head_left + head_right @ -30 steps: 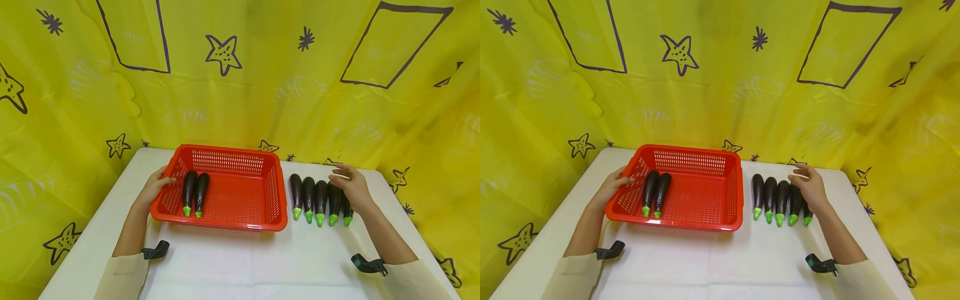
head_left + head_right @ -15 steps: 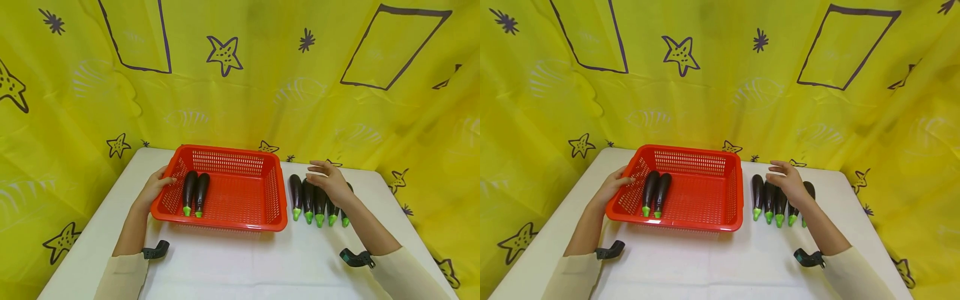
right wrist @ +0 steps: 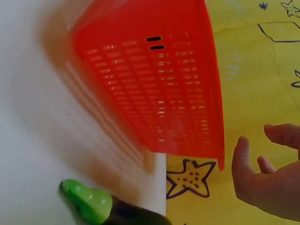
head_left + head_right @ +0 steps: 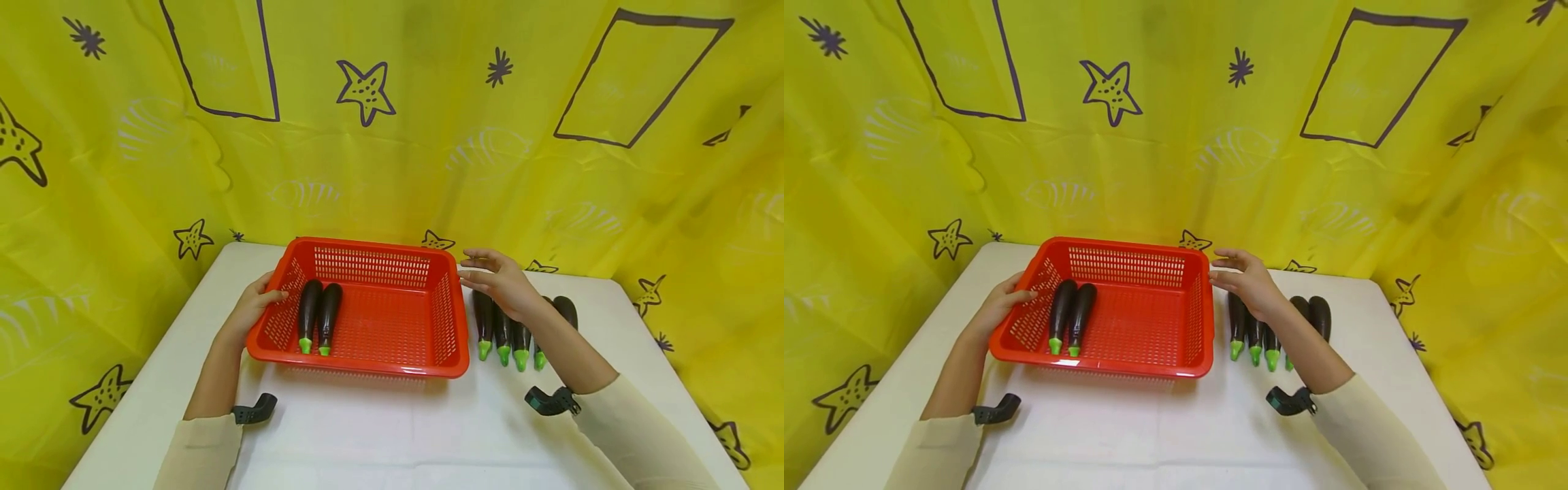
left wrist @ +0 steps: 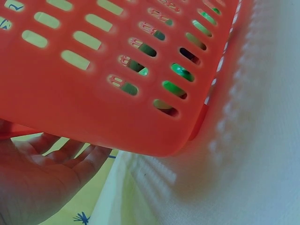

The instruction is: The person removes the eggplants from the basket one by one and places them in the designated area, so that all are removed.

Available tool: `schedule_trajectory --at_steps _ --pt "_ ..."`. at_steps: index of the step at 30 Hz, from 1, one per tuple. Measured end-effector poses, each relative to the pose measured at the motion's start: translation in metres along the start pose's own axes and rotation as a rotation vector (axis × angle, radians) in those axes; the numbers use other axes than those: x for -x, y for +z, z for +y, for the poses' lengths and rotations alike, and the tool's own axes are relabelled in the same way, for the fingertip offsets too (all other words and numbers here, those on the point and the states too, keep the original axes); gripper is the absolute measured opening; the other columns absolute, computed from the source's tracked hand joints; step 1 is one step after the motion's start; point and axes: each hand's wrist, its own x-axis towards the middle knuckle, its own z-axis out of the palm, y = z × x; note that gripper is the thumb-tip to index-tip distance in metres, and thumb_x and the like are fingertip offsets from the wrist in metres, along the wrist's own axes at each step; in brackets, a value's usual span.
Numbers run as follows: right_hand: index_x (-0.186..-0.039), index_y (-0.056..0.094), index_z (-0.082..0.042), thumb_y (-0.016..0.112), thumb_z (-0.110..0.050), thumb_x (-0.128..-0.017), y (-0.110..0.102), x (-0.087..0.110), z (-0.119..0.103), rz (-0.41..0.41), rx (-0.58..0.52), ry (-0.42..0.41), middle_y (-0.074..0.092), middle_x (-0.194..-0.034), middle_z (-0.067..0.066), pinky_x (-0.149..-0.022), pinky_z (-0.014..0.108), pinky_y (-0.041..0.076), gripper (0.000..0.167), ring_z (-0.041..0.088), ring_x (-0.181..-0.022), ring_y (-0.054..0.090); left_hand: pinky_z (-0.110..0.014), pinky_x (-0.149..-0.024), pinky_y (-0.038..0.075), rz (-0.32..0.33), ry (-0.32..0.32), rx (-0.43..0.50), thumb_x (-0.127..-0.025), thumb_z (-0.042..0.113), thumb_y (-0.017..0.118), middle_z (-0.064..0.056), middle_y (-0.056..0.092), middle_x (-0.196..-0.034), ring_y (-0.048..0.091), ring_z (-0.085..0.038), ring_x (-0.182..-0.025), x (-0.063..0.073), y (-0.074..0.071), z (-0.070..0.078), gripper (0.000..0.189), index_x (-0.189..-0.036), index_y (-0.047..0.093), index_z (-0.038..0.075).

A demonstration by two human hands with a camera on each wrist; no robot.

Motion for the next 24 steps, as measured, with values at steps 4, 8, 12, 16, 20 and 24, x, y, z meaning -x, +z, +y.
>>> schedule_trajectory --at_steps 4,8,12,16,20,24 --pt "-0.156 0.031 0.01 0.059 0.001 -0.104 0.009 -0.009 -0.006 -0.045 -0.03 0.024 0.039 -0.15 0.034 -0.104 0.04 0.052 0.06 0.029 -0.118 0.064 -0.033 -0.083 0.061 0.0 0.001 -0.001 -0.102 0.005 0.05 -0.028 0.053 -0.136 0.067 -0.017 -0.1 0.0 0.0 0.0 0.061 -0.16 0.033 -0.003" --pt "-0.156 0.03 0.011 0.054 0.003 -0.105 0.018 -0.018 -0.01 -0.08 -0.056 0.035 0.036 -0.152 0.037 -0.108 0.046 0.048 0.057 0.023 -0.112 0.066 -0.031 -0.083 0.061 0.002 0.0 0.005 -0.102 0.005 0.05 -0.023 0.055 -0.133 0.066 -0.015 -0.098 -0.001 0.0 -0.001 0.06 -0.159 0.034 -0.004" --pt "-0.155 0.031 0.012 0.054 0.005 -0.105 0.028 -0.025 -0.016 -0.105 -0.084 0.027 0.037 -0.15 0.039 -0.107 0.046 0.049 0.056 0.018 -0.104 0.068 -0.03 -0.082 0.061 0.005 0.005 0.006 -0.102 0.005 0.051 -0.021 0.056 -0.131 0.066 -0.015 -0.098 -0.001 -0.001 -0.001 0.06 -0.159 0.034 -0.004" --pt "-0.155 0.033 0.012 0.054 0.008 -0.104 0.039 -0.032 -0.02 -0.139 -0.083 0.032 0.039 -0.15 0.037 -0.104 0.04 0.052 0.055 0.025 -0.11 0.068 -0.03 -0.081 0.061 0.007 0.006 0.003 -0.102 0.004 0.051 -0.018 0.058 -0.129 0.066 -0.014 -0.097 0.001 -0.002 -0.002 0.061 -0.159 0.032 -0.005" --pt "-0.155 0.033 0.012 0.054 0.01 -0.103 0.052 -0.04 -0.022 -0.167 -0.064 0.039 0.041 -0.151 0.036 -0.105 0.042 0.051 0.056 0.044 -0.126 0.061 -0.031 -0.081 0.061 0.006 0.003 0.013 -0.102 0.004 0.052 -0.018 0.058 -0.128 0.066 -0.014 -0.097 0.001 -0.001 -0.003 0.061 -0.159 0.032 -0.005" --pt "-0.156 0.033 0.011 0.054 0.01 -0.103 0.065 -0.048 -0.027 -0.182 -0.062 0.05 0.043 -0.151 0.035 -0.105 0.043 0.051 0.056 0.053 -0.135 0.049 -0.031 -0.083 0.061 0.003 0.01 0.019 -0.102 0.003 0.051 -0.022 0.056 -0.131 0.065 -0.015 -0.099 -0.001 0.0 -0.002 0.06 -0.158 0.033 -0.005"
